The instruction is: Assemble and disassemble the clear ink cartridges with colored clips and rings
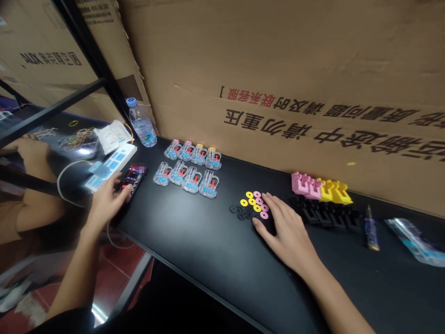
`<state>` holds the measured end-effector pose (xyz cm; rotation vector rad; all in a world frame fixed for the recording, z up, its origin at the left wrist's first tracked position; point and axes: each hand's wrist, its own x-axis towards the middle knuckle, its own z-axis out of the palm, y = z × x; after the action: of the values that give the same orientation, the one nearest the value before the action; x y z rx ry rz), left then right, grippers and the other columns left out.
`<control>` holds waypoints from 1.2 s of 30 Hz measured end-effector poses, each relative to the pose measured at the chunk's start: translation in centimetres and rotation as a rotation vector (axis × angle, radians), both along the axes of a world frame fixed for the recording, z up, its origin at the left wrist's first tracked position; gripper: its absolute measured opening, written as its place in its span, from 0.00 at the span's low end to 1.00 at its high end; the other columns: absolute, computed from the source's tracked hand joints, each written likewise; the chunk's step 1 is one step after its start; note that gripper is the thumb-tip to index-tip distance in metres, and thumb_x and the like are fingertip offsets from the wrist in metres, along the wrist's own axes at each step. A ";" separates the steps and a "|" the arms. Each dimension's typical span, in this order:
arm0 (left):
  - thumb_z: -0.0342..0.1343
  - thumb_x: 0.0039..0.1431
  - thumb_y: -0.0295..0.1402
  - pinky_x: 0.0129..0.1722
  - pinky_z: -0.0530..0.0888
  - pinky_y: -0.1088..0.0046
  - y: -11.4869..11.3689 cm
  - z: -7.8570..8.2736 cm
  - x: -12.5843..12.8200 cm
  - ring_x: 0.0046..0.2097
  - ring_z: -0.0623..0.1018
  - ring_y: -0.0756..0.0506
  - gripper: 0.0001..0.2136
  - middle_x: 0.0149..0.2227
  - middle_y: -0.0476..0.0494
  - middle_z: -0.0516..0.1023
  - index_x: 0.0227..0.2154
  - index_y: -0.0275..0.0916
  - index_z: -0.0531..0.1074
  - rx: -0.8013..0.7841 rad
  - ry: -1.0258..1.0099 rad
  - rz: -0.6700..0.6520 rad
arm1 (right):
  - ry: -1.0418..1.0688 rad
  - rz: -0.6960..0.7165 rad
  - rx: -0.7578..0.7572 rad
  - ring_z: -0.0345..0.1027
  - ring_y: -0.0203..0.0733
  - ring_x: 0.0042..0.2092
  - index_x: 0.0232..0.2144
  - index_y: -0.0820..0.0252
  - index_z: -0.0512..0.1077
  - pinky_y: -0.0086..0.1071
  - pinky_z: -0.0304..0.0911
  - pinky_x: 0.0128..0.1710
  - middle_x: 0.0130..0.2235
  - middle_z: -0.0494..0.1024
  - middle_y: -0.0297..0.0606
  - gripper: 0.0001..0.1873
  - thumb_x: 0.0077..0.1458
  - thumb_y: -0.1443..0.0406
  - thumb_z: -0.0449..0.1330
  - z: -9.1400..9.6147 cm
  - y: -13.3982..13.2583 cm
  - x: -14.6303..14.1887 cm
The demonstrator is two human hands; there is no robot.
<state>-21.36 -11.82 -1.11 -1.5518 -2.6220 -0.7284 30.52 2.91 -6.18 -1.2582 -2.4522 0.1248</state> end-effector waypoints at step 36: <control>0.62 0.65 0.51 0.61 0.77 0.52 -4.0 -0.5 -3.3 0.54 0.84 0.36 0.29 0.53 0.34 0.85 0.63 0.40 0.73 0.178 -0.419 -0.069 | 0.006 -0.003 -0.025 0.68 0.68 0.69 0.77 0.55 0.56 0.60 0.68 0.64 0.70 0.71 0.54 0.39 0.71 0.47 0.53 0.0 0.0 0.0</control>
<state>-24.62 -15.84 -1.64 -1.5904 -2.6782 -1.3868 30.54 2.96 -6.14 -1.2699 -2.4508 0.1582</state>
